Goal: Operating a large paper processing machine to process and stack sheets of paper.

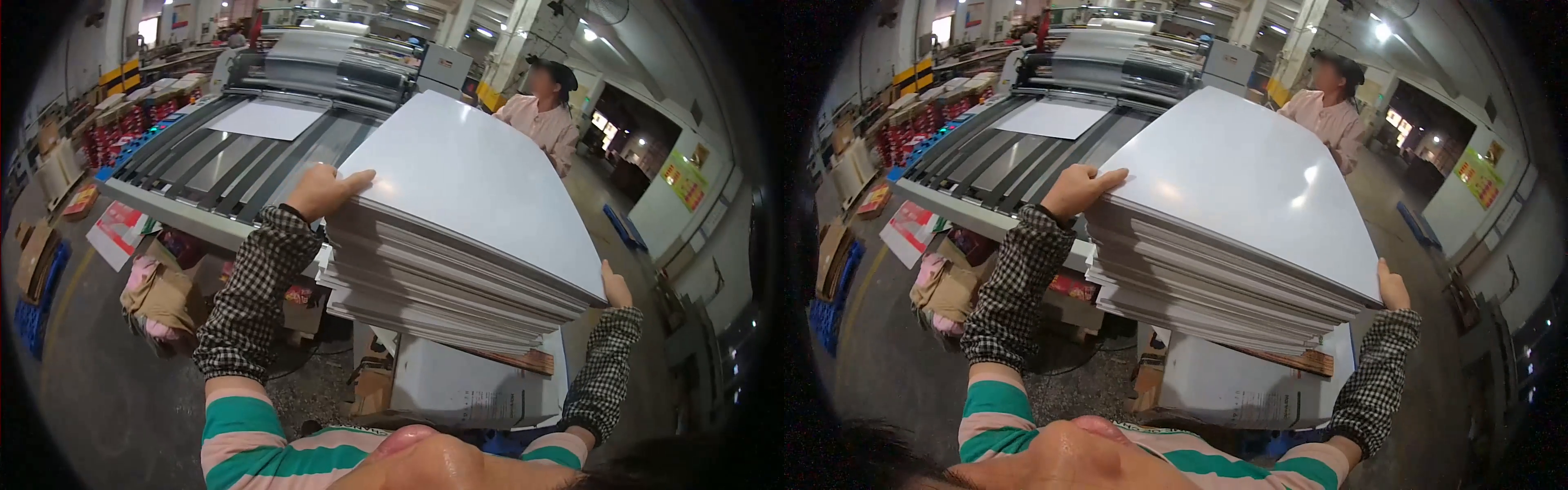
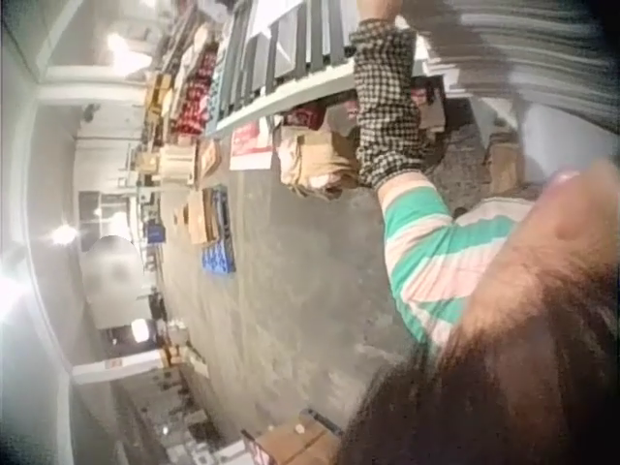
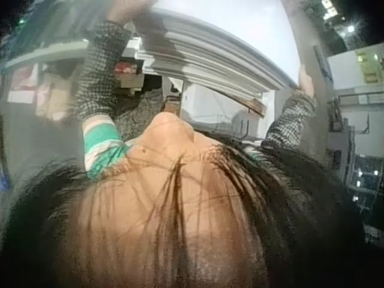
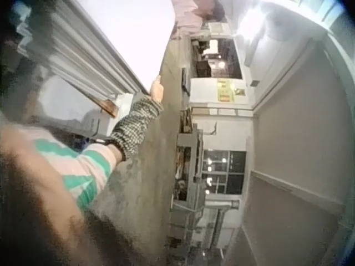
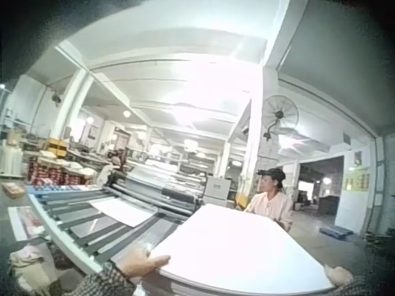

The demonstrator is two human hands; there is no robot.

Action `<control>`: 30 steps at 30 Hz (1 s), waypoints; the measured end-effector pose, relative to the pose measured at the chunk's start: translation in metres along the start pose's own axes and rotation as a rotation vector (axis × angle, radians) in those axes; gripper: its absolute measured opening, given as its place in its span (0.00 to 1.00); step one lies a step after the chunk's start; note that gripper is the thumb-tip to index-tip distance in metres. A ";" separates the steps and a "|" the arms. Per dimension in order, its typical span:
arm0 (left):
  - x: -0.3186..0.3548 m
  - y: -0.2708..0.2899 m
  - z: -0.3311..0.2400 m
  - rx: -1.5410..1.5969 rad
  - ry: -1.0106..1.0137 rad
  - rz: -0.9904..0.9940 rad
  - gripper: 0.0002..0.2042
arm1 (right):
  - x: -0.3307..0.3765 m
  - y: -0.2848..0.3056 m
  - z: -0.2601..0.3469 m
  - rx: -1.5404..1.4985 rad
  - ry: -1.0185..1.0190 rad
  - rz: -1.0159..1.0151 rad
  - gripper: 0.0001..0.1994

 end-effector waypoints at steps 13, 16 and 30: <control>0.005 -0.003 0.017 0.214 -0.070 -0.024 0.25 | 0.061 -0.048 0.013 -0.624 0.047 -0.410 0.37; 0.012 -0.023 0.019 0.612 0.081 -0.052 0.28 | 0.053 -0.043 0.018 -0.577 0.035 -0.306 0.38; -0.012 0.028 -0.086 -0.035 0.288 0.151 0.24 | 0.040 -0.001 0.083 -0.634 0.061 -0.042 0.33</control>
Point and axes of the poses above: each hand's wrist, its own x-axis away from the middle knuckle, its own y-axis out of the back of the hand, z = x × y, the point moved 3 cm from there along -x, towards the middle knuckle, and after that the axes turned 1 degree about z, right-handed, at the moved point
